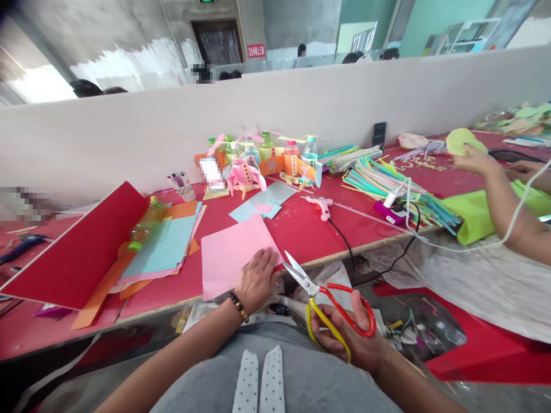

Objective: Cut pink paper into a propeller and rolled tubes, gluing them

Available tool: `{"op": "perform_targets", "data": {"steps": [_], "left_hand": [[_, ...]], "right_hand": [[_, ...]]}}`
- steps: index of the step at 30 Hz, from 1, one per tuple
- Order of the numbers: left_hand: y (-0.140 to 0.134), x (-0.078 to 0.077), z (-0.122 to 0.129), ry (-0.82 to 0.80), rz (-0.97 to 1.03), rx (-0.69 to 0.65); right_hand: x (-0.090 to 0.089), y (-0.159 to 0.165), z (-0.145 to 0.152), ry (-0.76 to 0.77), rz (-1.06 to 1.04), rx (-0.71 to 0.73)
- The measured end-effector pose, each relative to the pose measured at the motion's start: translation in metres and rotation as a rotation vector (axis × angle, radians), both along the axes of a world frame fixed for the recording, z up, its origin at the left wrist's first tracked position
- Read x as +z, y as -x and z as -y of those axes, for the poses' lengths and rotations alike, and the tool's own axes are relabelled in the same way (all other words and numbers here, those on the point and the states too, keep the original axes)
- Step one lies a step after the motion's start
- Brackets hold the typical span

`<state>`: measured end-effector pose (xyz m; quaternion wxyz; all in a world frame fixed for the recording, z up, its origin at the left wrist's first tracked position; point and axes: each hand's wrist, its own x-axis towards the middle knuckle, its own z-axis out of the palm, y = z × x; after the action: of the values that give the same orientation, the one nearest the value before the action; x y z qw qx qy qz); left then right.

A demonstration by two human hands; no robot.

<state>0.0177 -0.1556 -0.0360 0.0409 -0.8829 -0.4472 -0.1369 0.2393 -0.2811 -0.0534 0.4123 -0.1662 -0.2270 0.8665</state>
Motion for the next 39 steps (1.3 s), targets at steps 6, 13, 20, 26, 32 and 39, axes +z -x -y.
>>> {"op": "perform_targets", "data": {"steps": [6,13,20,26,32,39], "left_hand": [[0.003,-0.004,0.001,-0.046,-0.037,-0.016],[0.004,-0.001,0.0,-0.043,-0.053,-0.027],[0.004,-0.001,0.001,-0.044,-0.049,-0.023],[0.006,0.002,0.0,-0.017,-0.029,-0.042],[0.011,0.013,0.009,0.08,0.023,-0.124],[0.004,0.025,-0.003,0.085,0.041,-0.096]], "right_hand": [[0.0,0.02,-0.003,0.121,-0.098,-0.01],[-0.005,0.03,-0.013,0.18,-0.113,-0.088],[-0.006,0.042,-0.029,0.22,-0.193,-0.141],[-0.002,0.045,-0.034,0.224,-0.183,-0.146],[0.009,0.031,-0.015,0.18,-0.048,-0.062],[0.011,0.022,-0.001,0.152,0.001,-0.004]]}}
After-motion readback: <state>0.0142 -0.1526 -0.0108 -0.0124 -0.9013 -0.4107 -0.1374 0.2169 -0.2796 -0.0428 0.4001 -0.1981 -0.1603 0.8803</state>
